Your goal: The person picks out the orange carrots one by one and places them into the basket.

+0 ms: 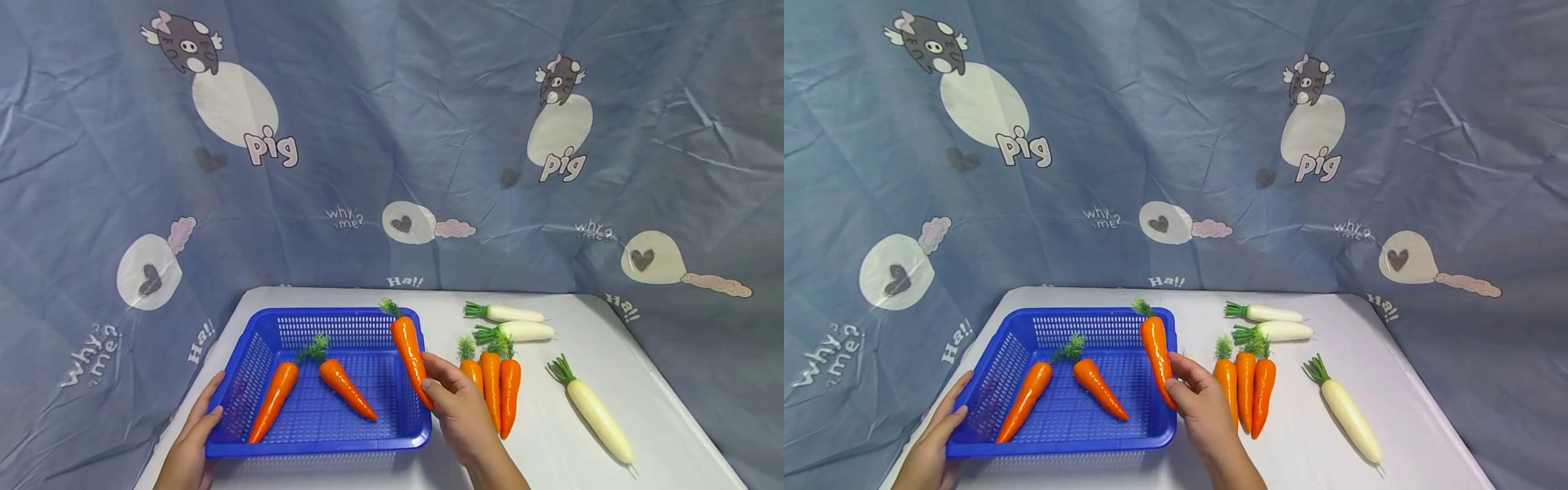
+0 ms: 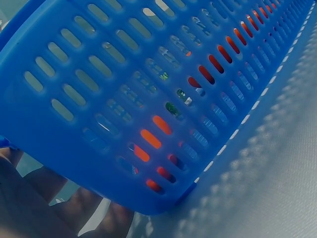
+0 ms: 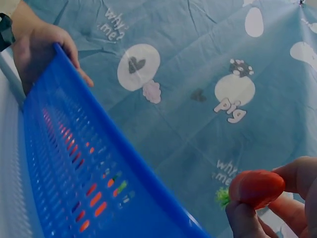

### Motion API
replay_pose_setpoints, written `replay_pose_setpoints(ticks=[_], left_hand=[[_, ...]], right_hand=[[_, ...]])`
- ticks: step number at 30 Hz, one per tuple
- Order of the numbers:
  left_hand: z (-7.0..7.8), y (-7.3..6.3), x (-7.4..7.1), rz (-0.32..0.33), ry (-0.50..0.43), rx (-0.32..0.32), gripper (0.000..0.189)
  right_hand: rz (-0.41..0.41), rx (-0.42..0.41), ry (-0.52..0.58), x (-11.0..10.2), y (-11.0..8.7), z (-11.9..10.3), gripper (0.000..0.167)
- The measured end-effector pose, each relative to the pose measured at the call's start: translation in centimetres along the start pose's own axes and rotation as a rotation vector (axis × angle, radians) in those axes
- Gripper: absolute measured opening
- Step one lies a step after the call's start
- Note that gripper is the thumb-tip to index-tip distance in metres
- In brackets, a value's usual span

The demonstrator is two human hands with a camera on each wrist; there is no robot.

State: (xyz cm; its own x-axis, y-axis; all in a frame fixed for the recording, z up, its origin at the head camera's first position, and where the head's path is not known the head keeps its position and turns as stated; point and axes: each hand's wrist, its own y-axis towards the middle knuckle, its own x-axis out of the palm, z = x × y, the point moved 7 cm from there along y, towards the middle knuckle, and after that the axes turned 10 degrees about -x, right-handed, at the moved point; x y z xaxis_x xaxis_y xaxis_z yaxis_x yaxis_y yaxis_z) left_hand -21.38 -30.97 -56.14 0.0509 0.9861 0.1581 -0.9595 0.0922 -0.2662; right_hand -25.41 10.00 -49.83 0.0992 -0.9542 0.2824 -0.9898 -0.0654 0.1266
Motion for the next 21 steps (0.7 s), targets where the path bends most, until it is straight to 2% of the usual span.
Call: replay_pose_setpoints(ticks=[8, 16, 21], left_hand=[[0.0, 0.0, 0.0, 0.007, 0.011, 0.009, 0.059], [-0.1, 0.0, -0.1, 0.002, 0.001, 0.003, 0.059], [-0.2, 0.0, -0.2, 0.021, 0.013, -0.014, 0.059]], right_hand=[[-0.033, 0.001, 0.0, 1.5, -0.1, -0.3, 0.05], [-0.036, 0.0, -0.012, 2.0, -0.1, -0.4, 0.051], [-0.053, -0.007, -0.023, 2.5, 0.0, -0.6, 0.05]])
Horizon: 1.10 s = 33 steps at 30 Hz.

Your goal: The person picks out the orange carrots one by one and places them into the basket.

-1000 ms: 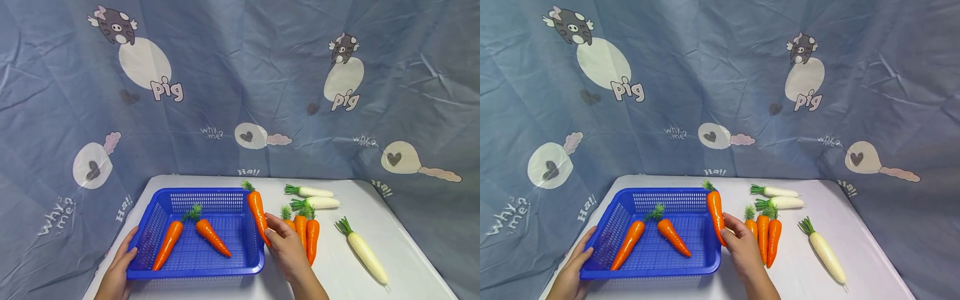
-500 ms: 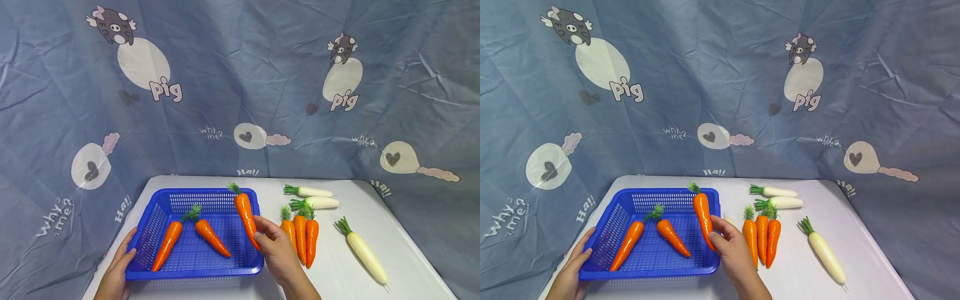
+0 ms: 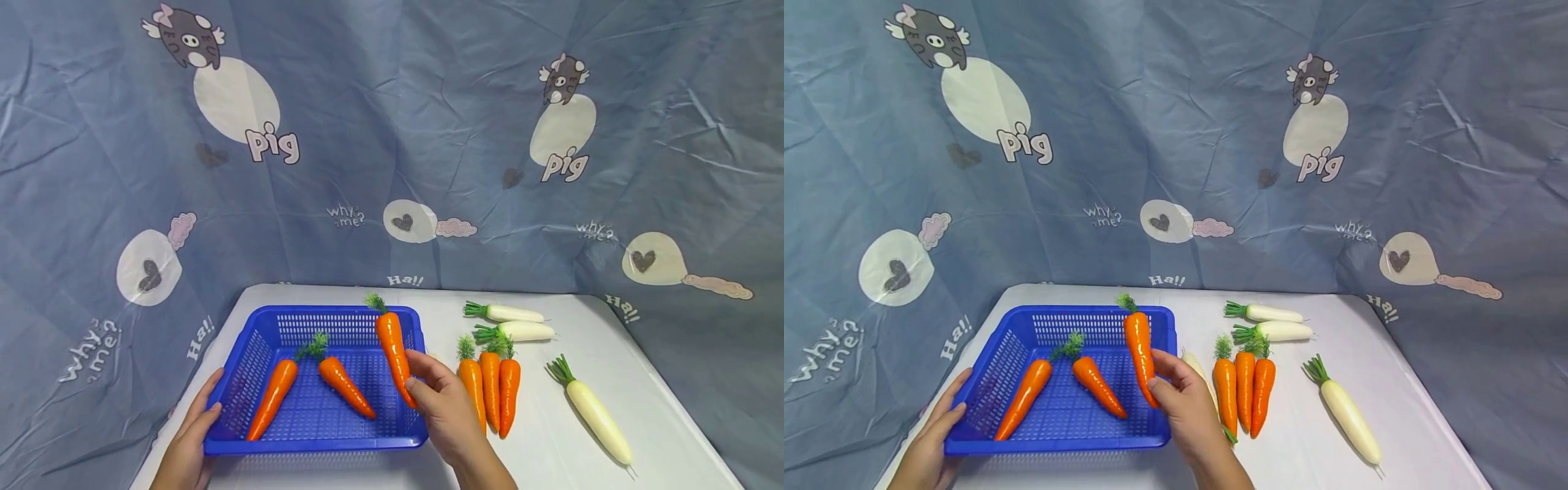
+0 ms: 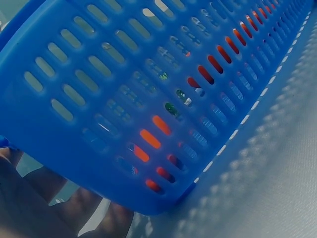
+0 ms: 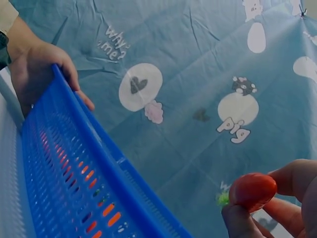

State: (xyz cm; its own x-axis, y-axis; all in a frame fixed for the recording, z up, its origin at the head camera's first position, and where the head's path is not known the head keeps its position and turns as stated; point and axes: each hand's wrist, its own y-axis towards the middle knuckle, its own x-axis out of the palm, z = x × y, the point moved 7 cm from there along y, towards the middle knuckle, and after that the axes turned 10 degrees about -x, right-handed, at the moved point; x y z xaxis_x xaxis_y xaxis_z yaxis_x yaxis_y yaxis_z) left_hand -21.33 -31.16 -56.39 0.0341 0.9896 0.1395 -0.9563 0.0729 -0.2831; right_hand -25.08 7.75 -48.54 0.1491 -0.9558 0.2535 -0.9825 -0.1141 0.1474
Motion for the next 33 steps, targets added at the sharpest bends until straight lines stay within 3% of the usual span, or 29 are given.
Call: replay_pose_setpoints(ticks=[13, 25, 33], left_hand=[[-0.1, 0.1, 0.1, -0.02, 0.004, 0.022, 0.059], [0.0, 0.1, 0.0, 0.006, 0.025, -0.023, 0.058], [0.1, 0.0, 0.2, -0.022, 0.004, 0.023, 0.059]], right_hand=[[-0.062, -0.007, 0.019, 2.1, 0.5, 0.0, 0.051], [-0.1, -0.005, 0.005, 4.2, 1.0, 0.7, 0.05], [-0.124, -0.014, -0.009, 5.7, 1.1, 0.7, 0.053]])
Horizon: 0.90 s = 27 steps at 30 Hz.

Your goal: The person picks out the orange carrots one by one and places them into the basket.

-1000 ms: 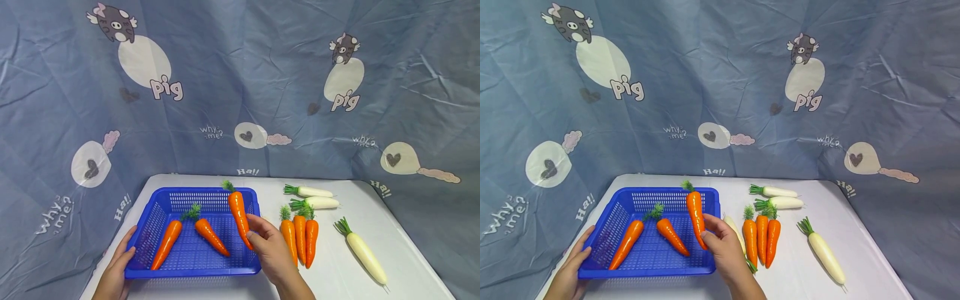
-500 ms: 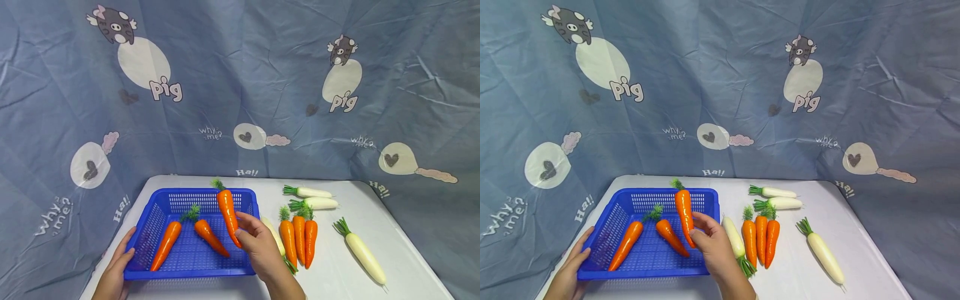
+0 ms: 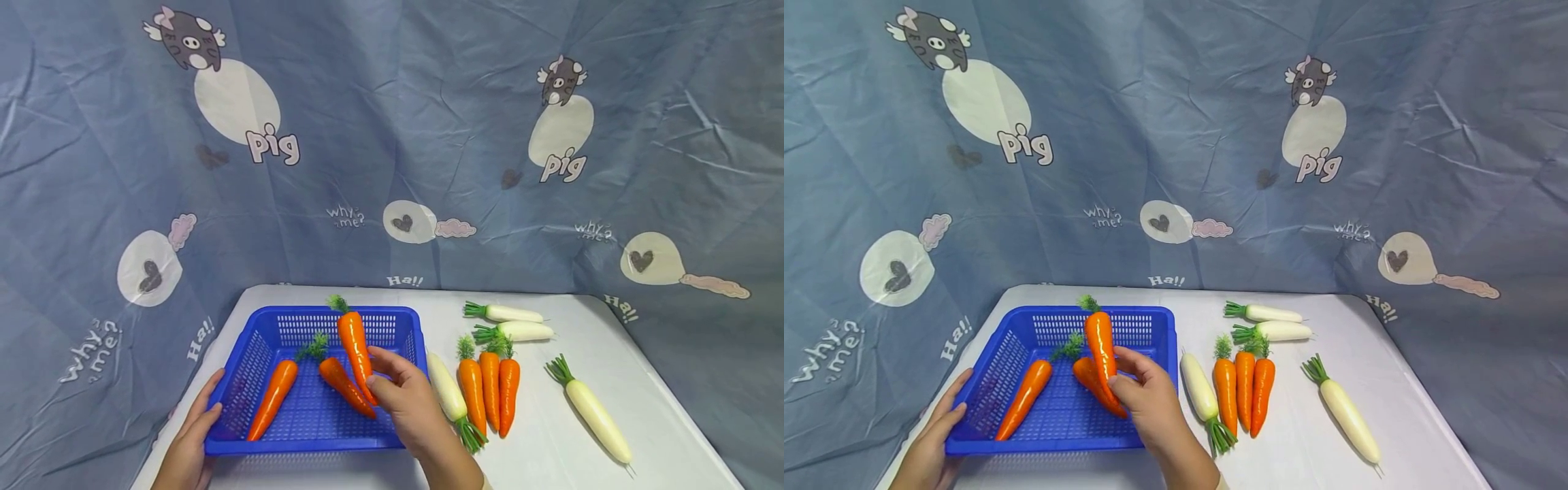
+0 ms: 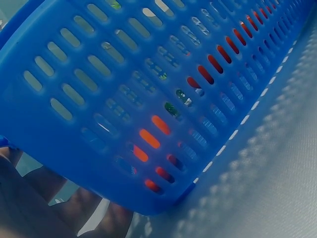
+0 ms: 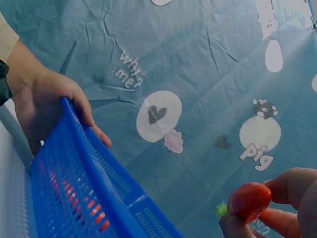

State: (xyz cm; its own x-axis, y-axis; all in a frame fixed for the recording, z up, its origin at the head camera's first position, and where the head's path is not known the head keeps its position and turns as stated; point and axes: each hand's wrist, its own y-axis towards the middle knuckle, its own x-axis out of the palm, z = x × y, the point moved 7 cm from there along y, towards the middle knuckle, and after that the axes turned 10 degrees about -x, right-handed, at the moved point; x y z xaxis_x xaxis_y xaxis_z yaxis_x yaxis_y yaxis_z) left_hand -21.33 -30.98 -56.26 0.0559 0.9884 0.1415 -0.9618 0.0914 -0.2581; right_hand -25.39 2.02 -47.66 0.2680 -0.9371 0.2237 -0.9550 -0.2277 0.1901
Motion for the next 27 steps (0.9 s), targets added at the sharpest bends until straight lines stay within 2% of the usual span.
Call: replay_pose_setpoints(ticks=[5, 15, 21, 27], left_hand=[[0.0, -0.1, -0.1, -0.007, -0.008, 0.018, 0.059], [0.4, -0.1, 0.3, -0.041, -0.022, 0.087, 0.058], [0.4, -0.1, 0.2, -0.003, -0.002, 0.052, 0.058], [0.3, -0.1, 0.2, 0.017, 0.006, 0.033, 0.058]], right_hand=[[0.004, 0.022, -0.032, 0.9, 0.3, 0.4, 0.058], [-0.004, 0.048, -0.049, 2.4, 0.4, 0.4, 0.052], [-0.028, 0.054, -0.037, 3.6, 0.6, 0.5, 0.05], [-0.022, 0.051, -0.074, 4.8, 0.6, 0.9, 0.048]])
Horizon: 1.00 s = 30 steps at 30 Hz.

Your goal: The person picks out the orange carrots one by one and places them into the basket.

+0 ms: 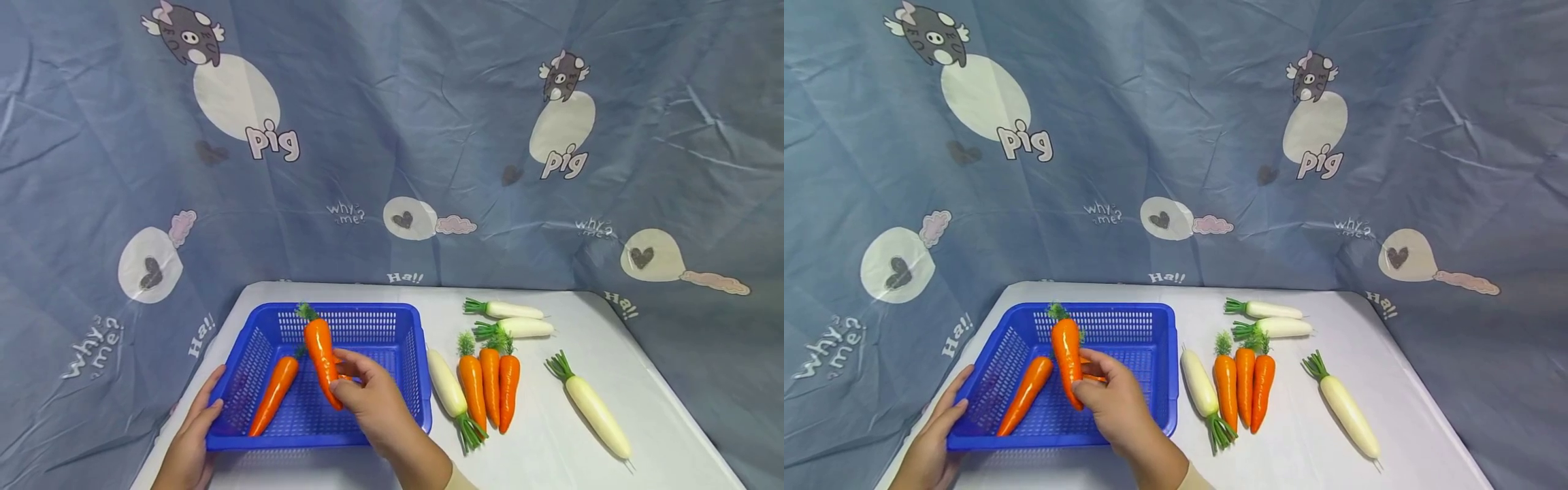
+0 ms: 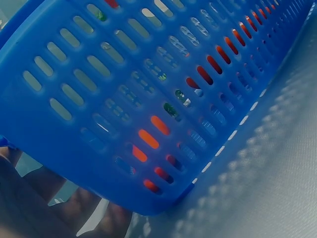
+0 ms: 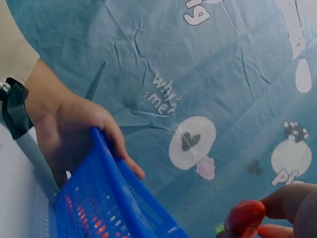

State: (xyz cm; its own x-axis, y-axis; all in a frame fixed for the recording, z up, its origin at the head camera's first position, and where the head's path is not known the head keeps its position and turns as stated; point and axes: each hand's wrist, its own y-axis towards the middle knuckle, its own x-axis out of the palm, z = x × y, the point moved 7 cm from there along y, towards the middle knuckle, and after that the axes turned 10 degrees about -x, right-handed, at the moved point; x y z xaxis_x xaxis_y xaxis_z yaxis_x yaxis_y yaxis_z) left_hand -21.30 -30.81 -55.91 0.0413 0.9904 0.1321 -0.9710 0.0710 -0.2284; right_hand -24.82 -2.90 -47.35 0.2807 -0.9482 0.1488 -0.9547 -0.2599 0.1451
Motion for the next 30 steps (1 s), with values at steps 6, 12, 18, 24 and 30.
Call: replay_pose_setpoints(ticks=[6, 12, 18, 24, 30], left_hand=[[0.0, -0.1, -0.1, -0.027, -0.016, 0.018, 0.058], [-0.1, -0.1, -0.2, -0.014, -0.02, 0.007, 0.058], [-0.1, 0.0, 0.0, -0.012, -0.005, 0.013, 0.058], [-0.2, 0.1, 0.0, -0.017, -0.005, 0.007, 0.058], [-0.1, 0.1, -0.1, -0.012, -0.006, 0.003, 0.057]], right_hand=[[0.015, 0.028, 0.036, 0.7, 0.2, 0.7, 0.048], [0.01, 0.054, 0.045, 1.1, 0.3, 1.3, 0.045], [0.019, 0.057, 0.051, 1.1, 0.4, 1.5, 0.044], [0.03, 0.059, 0.038, 1.4, 1.1, 1.5, 0.042], [0.04, 0.051, 0.093, 1.9, 1.5, 1.7, 0.042]])
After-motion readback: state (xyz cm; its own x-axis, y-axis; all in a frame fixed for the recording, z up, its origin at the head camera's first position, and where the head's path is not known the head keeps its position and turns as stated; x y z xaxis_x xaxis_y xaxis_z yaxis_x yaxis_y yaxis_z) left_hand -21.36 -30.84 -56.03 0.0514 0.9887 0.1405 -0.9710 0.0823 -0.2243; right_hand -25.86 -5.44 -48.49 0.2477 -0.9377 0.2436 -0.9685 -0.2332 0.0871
